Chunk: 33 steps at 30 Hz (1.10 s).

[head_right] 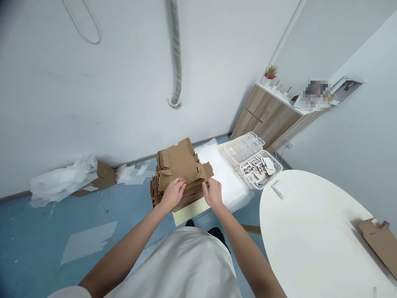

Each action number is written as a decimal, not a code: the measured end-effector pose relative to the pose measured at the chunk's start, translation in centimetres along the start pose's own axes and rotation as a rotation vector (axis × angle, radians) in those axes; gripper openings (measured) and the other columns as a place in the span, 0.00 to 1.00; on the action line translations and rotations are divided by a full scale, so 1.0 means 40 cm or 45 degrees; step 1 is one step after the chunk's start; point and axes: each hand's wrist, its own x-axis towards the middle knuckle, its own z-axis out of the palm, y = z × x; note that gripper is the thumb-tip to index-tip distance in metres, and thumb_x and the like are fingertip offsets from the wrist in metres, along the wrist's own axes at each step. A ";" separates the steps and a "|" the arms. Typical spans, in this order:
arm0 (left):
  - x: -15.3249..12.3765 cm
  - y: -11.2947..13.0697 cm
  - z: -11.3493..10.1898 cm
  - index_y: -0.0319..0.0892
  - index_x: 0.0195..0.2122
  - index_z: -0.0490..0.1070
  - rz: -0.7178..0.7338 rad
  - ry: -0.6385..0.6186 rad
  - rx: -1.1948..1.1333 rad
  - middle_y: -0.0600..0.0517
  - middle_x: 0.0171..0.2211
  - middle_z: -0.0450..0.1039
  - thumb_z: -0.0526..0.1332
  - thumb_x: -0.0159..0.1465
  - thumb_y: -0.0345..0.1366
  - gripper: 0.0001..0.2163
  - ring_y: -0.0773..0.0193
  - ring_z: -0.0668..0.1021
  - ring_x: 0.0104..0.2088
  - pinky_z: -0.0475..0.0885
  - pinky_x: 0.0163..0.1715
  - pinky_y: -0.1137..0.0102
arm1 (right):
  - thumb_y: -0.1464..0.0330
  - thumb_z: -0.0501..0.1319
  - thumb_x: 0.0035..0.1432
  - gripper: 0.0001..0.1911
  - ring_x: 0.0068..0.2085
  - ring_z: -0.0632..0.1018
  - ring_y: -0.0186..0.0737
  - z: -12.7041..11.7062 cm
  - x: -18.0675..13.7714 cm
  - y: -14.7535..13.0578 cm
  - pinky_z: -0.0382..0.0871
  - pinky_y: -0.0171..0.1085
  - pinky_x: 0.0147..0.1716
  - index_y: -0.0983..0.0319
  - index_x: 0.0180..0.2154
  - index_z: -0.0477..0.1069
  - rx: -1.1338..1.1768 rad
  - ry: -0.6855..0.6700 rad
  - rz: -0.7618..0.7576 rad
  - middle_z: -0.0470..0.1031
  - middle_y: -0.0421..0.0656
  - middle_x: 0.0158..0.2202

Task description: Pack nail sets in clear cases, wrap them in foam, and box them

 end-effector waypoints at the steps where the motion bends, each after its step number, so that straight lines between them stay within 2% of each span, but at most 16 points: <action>1: 0.000 0.005 -0.004 0.42 0.41 0.68 -0.009 0.027 -0.001 0.47 0.40 0.68 0.45 0.64 0.36 0.14 0.60 0.70 0.40 0.66 0.41 0.65 | 0.61 0.47 0.57 0.14 0.43 0.70 0.43 0.007 -0.014 0.003 0.52 0.50 0.49 0.60 0.30 0.67 -0.075 -0.118 -0.036 0.73 0.44 0.33; 3: 0.000 0.017 -0.016 0.42 0.41 0.69 -0.038 0.055 0.008 0.47 0.41 0.68 0.45 0.63 0.36 0.14 0.59 0.69 0.42 0.65 0.42 0.64 | 0.59 0.49 0.56 0.15 0.47 0.68 0.45 0.013 -0.024 0.010 0.45 0.55 0.52 0.59 0.30 0.69 -0.122 -0.260 -0.011 0.74 0.44 0.34; 4: 0.000 0.024 -0.023 0.43 0.41 0.69 -0.052 0.058 0.016 0.47 0.41 0.68 0.45 0.63 0.36 0.14 0.59 0.69 0.43 0.64 0.44 0.63 | 0.58 0.48 0.56 0.16 0.48 0.68 0.46 0.010 -0.020 0.013 0.45 0.55 0.52 0.59 0.32 0.69 -0.071 -0.264 0.044 0.74 0.44 0.36; 7: -0.008 0.050 -0.040 0.46 0.43 0.69 -0.060 0.005 0.042 0.48 0.44 0.68 0.46 0.63 0.34 0.14 0.58 0.66 0.48 0.57 0.51 0.59 | 0.55 0.48 0.56 0.21 0.47 0.69 0.45 -0.023 0.015 0.014 0.58 0.50 0.47 0.59 0.44 0.65 0.343 -0.105 0.245 0.71 0.47 0.45; 9: -0.017 0.072 -0.042 0.48 0.44 0.69 -0.039 -0.066 0.063 0.48 0.46 0.67 0.46 0.63 0.33 0.15 0.56 0.64 0.51 0.50 0.55 0.56 | 0.54 0.50 0.54 0.24 0.45 0.71 0.44 -0.055 0.043 0.009 0.65 0.44 0.41 0.59 0.50 0.60 0.643 -0.060 0.335 0.69 0.47 0.46; 11: -0.027 0.099 -0.035 0.49 0.45 0.69 -0.018 -0.126 0.078 0.48 0.48 0.66 0.47 0.62 0.32 0.15 0.54 0.62 0.54 0.45 0.56 0.52 | 0.56 0.54 0.51 0.24 0.38 0.74 0.41 -0.087 0.063 0.006 0.69 0.39 0.33 0.59 0.49 0.60 0.777 -0.070 0.438 0.72 0.46 0.42; 14: -0.038 0.140 -0.015 0.50 0.46 0.68 0.028 -0.164 0.053 0.48 0.50 0.65 0.48 0.62 0.32 0.15 0.53 0.60 0.55 0.41 0.56 0.49 | 0.61 0.56 0.48 0.19 0.28 0.72 0.35 -0.129 0.066 0.009 0.69 0.34 0.24 0.61 0.42 0.66 0.703 0.020 0.515 0.72 0.42 0.31; 16: -0.039 0.161 -0.003 0.49 0.48 0.66 0.054 -0.159 0.025 0.47 0.53 0.61 0.51 0.61 0.37 0.15 0.51 0.58 0.56 0.40 0.56 0.48 | 0.62 0.55 0.48 0.17 0.24 0.70 0.32 -0.155 0.052 0.015 0.67 0.32 0.19 0.62 0.40 0.67 0.663 0.113 0.508 0.70 0.40 0.28; 19: -0.032 0.174 0.012 0.45 0.55 0.57 -0.029 -0.089 0.011 0.44 0.58 0.53 0.53 0.58 0.45 0.24 0.49 0.54 0.58 0.43 0.56 0.49 | 0.62 0.54 0.49 0.18 0.22 0.69 0.31 -0.204 0.013 0.030 0.66 0.31 0.15 0.61 0.42 0.67 0.735 0.209 0.464 0.69 0.39 0.28; 22: -0.016 0.178 0.044 0.40 0.59 0.46 -0.205 -0.013 -0.066 0.40 0.59 0.46 0.52 0.58 0.46 0.31 0.50 0.52 0.59 0.49 0.55 0.52 | 0.61 0.56 0.48 0.19 0.22 0.70 0.31 -0.273 -0.042 0.058 0.66 0.31 0.13 0.61 0.43 0.66 0.876 0.304 0.433 0.69 0.38 0.28; 24: -0.005 0.193 0.082 0.38 0.60 0.41 -0.251 -0.027 -0.199 0.39 0.60 0.44 0.54 0.58 0.46 0.33 0.50 0.52 0.59 0.52 0.54 0.54 | 0.60 0.58 0.47 0.19 0.21 0.69 0.30 -0.328 -0.090 0.088 0.65 0.30 0.13 0.61 0.42 0.66 1.003 0.418 0.458 0.69 0.38 0.27; 26: 0.003 0.226 0.132 0.39 0.60 0.39 -0.273 -0.110 -0.415 0.38 0.60 0.44 0.55 0.57 0.45 0.35 0.51 0.56 0.58 0.56 0.53 0.56 | 0.60 0.60 0.46 0.19 0.20 0.69 0.30 -0.384 -0.152 0.126 0.64 0.30 0.12 0.62 0.40 0.66 1.121 0.574 0.503 0.70 0.38 0.26; 29: 0.006 0.309 0.217 0.42 0.60 0.37 -0.435 -0.379 -0.814 0.38 0.59 0.49 0.54 0.58 0.45 0.34 0.56 0.67 0.52 0.64 0.47 0.62 | 0.61 0.62 0.45 0.18 0.21 0.71 0.31 -0.460 -0.265 0.192 0.62 0.29 0.13 0.62 0.39 0.67 1.243 0.775 0.568 0.72 0.38 0.26; 33: -0.012 0.441 0.325 0.43 0.60 0.38 -0.650 -0.798 -0.998 0.38 0.58 0.52 0.55 0.57 0.49 0.35 0.56 0.66 0.53 0.69 0.40 0.65 | 0.64 0.63 0.46 0.17 0.25 0.74 0.33 -0.532 -0.427 0.283 0.67 0.30 0.15 0.61 0.40 0.68 1.377 0.990 0.640 0.74 0.40 0.30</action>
